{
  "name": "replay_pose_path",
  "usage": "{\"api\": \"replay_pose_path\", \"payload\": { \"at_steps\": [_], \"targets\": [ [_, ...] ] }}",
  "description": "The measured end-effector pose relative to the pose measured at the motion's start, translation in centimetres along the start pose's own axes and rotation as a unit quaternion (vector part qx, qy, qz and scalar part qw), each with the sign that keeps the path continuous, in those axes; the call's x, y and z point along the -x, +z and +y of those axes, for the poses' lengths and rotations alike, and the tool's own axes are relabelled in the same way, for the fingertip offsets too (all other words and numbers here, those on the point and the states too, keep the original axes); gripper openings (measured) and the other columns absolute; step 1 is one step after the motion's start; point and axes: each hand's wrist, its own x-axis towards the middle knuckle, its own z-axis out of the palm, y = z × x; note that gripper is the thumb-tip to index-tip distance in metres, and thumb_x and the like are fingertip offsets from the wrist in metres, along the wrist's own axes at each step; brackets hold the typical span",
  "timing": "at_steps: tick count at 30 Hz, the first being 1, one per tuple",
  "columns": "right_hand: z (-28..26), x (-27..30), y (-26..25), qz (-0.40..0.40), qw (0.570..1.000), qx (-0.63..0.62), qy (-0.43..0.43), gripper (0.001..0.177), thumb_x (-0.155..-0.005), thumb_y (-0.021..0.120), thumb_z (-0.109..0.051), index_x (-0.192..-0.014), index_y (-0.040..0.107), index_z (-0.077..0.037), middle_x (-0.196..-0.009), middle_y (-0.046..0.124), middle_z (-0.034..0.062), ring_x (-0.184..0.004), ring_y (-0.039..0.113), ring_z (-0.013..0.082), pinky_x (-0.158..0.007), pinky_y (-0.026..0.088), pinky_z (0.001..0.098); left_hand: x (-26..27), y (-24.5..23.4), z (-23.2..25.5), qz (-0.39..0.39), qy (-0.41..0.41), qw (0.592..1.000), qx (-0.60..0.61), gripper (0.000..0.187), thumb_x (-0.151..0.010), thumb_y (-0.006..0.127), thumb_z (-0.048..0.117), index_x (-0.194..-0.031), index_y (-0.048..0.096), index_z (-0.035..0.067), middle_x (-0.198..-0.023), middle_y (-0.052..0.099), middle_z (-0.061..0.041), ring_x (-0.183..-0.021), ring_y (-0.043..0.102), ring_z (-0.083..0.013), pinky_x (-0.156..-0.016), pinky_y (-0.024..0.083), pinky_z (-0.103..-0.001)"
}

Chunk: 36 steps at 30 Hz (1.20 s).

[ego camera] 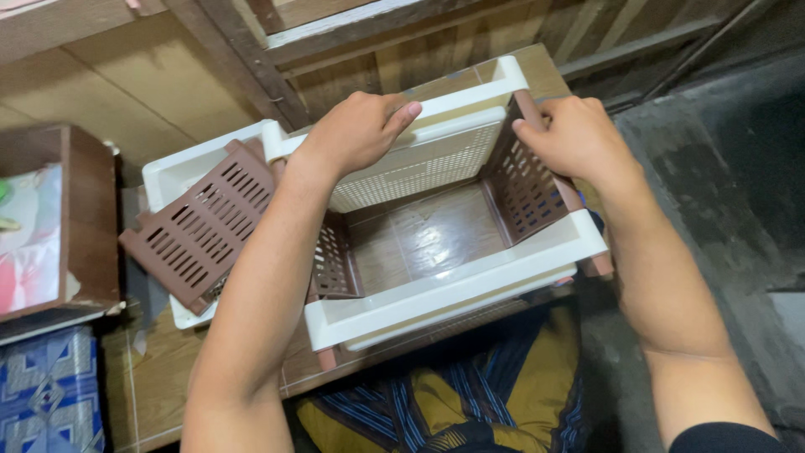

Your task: The person assembles a white plastic basket with brown slatted sides by snapping the side panels into the base. They then wipe the interior and exterior surfaces with a blue cloth and place a brown slatted insert into the basket.

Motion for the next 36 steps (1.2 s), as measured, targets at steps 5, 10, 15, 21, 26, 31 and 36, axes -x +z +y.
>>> {"api": "replay_pose_path", "payload": {
  "at_steps": [5,10,15,21,26,31,36],
  "targets": [
    [-1.1,0.3,-1.7,0.006,0.989,0.148,-0.013,0.060,-0.090,0.075,-0.057,-0.104,0.076,0.001,-0.096,0.073,0.0260,-0.094,0.068,0.0462,-0.081,0.052,0.0550,3.6,-2.3,-2.1,0.189,0.043,0.980,0.046,0.038,-0.110,0.049,0.032,-0.124,0.067,0.002,-0.116,0.071,-0.022,-0.113,0.066,-0.0397,-0.099,0.051,-0.046],
    [-4.2,-0.7,-2.0,0.090,0.974,0.127,-0.167,0.058,-0.098,0.077,-0.051,-0.117,0.068,0.003,-0.115,0.065,0.0243,-0.105,0.065,0.0439,-0.088,0.052,0.0518,10.8,-2.6,-4.4,0.363,-0.119,0.923,0.033,0.039,-0.108,0.053,0.028,-0.132,0.058,-0.003,-0.132,0.063,-0.025,-0.125,0.061,-0.0396,-0.108,0.047,-0.044],
    [-10.8,-4.7,1.7,-0.074,0.926,-0.002,-0.371,0.060,-0.093,0.075,-0.042,-0.130,0.060,0.003,-0.126,0.058,0.0260,-0.113,0.062,0.0442,-0.095,0.051,0.0479,15.2,0.8,-4.7,0.276,-0.334,0.894,0.116,0.069,-0.109,0.050,0.049,-0.150,0.039,-0.006,-0.144,0.051,-0.035,-0.136,0.049,-0.0455,-0.112,0.037,-0.046],
    [-18.3,-8.1,7.8,-0.153,0.854,-0.005,-0.497,0.087,-0.083,0.083,-0.035,-0.146,0.039,0.006,-0.140,0.051,0.0307,-0.122,0.055,0.0482,-0.099,0.047,0.0483,16.0,4.6,-3.0,0.193,-0.343,0.892,0.224,0.079,-0.092,0.061,0.048,-0.150,0.038,-0.001,-0.136,0.059,-0.030,-0.131,0.057,-0.0390,-0.108,0.044,-0.040],
    [-21.8,-8.4,10.4,-0.259,0.876,0.019,-0.406,0.091,-0.074,0.071,-0.002,-0.155,0.030,-0.006,-0.118,0.065,0.0277,-0.112,0.063,0.0438,-0.091,0.052,0.0491,15.6,5.2,-2.7,0.270,-0.268,0.885,0.269,0.064,-0.086,0.063,0.016,-0.146,0.046,0.000,-0.132,0.066,-0.022,-0.125,0.064,-0.0317,-0.106,0.046,-0.038],
    [-21.4,-8.4,10.5,-0.247,0.878,0.012,-0.409,0.094,-0.069,0.066,0.009,-0.155,0.034,-0.011,-0.111,0.070,0.0246,-0.106,0.066,0.0443,-0.086,0.053,0.0510,15.6,5.4,-2.5,0.288,-0.242,0.883,0.279,0.061,-0.085,0.058,0.007,-0.146,0.049,0.003,-0.127,0.069,-0.019,-0.120,0.068,-0.0286,-0.104,0.049,-0.037],
    [-20.3,-8.8,10.9,-0.198,0.874,-0.029,-0.443,0.089,-0.067,0.067,0.009,-0.150,0.040,-0.007,-0.120,0.067,0.0245,-0.113,0.063,0.0433,-0.091,0.052,0.0484,15.2,5.0,-1.8,0.288,-0.241,0.884,0.278,0.060,-0.086,0.058,0.007,-0.145,0.050,0.003,-0.125,0.071,-0.019,-0.118,0.069,-0.0288,-0.102,0.050,-0.037]
  ]
}}
